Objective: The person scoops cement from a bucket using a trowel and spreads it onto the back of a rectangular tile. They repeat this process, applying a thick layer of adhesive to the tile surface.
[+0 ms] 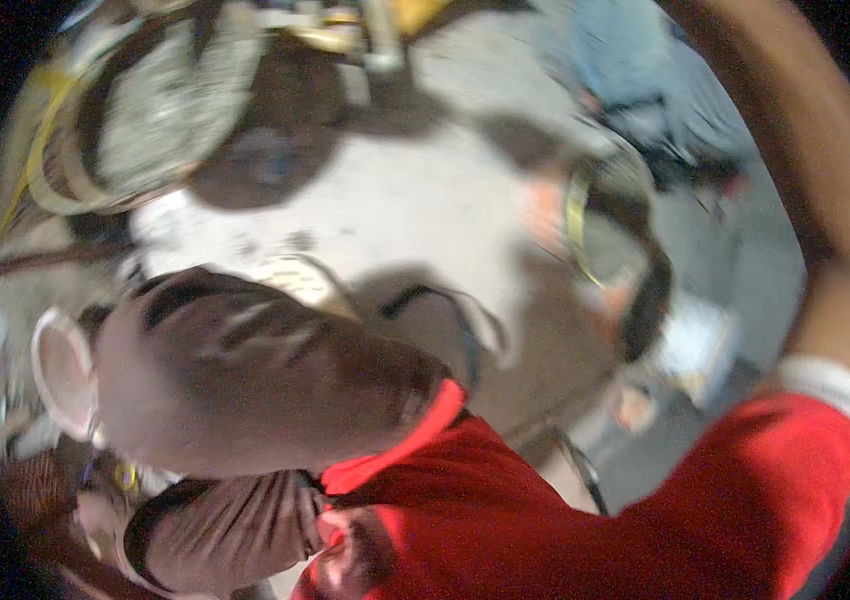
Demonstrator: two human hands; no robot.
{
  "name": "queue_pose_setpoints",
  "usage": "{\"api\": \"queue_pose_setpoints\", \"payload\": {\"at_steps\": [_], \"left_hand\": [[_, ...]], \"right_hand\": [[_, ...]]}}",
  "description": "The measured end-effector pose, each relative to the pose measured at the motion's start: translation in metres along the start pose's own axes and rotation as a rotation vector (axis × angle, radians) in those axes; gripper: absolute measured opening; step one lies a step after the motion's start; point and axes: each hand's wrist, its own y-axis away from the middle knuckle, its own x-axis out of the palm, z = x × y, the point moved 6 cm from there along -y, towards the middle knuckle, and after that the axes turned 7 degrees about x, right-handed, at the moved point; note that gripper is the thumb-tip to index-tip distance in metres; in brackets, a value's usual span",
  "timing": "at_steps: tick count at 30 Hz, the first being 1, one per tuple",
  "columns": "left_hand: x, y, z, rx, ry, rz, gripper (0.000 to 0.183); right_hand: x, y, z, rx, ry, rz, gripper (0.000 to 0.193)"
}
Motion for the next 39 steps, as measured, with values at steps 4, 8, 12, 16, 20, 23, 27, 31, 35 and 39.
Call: {"api": "queue_pose_setpoints", "payload": {"at_steps": [4, 8, 12, 16, 20, 23, 27, 31, 35, 39], "left_hand": [[0.011, 0.003, -0.027, -0.005, 0.141, 0.033, 0.067], [0.014, 0.032, -0.02, -0.103, 0.292, 0.069, 0.064], [0.009, 0.048, -0.014, -0.153, 0.251, -0.046, 0.064], [-0.006, 0.047, -0.005, -0.107, 0.281, -0.037, 0.061], [-0.022, 0.045, 0.007, -0.105, 0.324, -0.056, 0.061], [-0.024, 0.041, 0.018, -0.153, 0.302, -0.064, 0.068], [-0.026, 0.041, 0.018, -0.157, 0.304, -0.085, 0.069], [-0.034, 0.041, 0.024, -0.169, 0.361, -0.087, 0.059], [-0.033, 0.042, 0.018, -0.182, 0.342, -0.126, 0.062], [-0.035, 0.04, 0.021, -0.193, 0.349, -0.134, 0.063]], "right_hand": [[0.042, 0.026, -0.01, 0.026, -0.059, -0.079, 0.017], [0.035, -0.023, 0.012, 0.002, 0.068, -0.048, 0.017], [0.041, -0.036, 0.021, -0.015, 0.144, -0.086, 0.015], [0.036, -0.047, 0.046, 0.003, 0.242, 0.136, 0.015], [0.016, -0.059, 0.051, 0.083, -0.034, 0.212, 0.015], [0.023, -0.061, 0.053, 0.227, -0.382, 0.392, 0.027], [0.073, -0.063, 0.065, 0.374, -0.863, 0.715, 0.039], [0.071, -0.05, 0.097, 0.705, -1.233, 0.996, 0.045], [0.082, -0.045, 0.081, 0.453, -1.278, 1.135, 0.037], [0.08, -0.056, 0.062, 0.606, -1.174, 1.04, 0.041]]}}
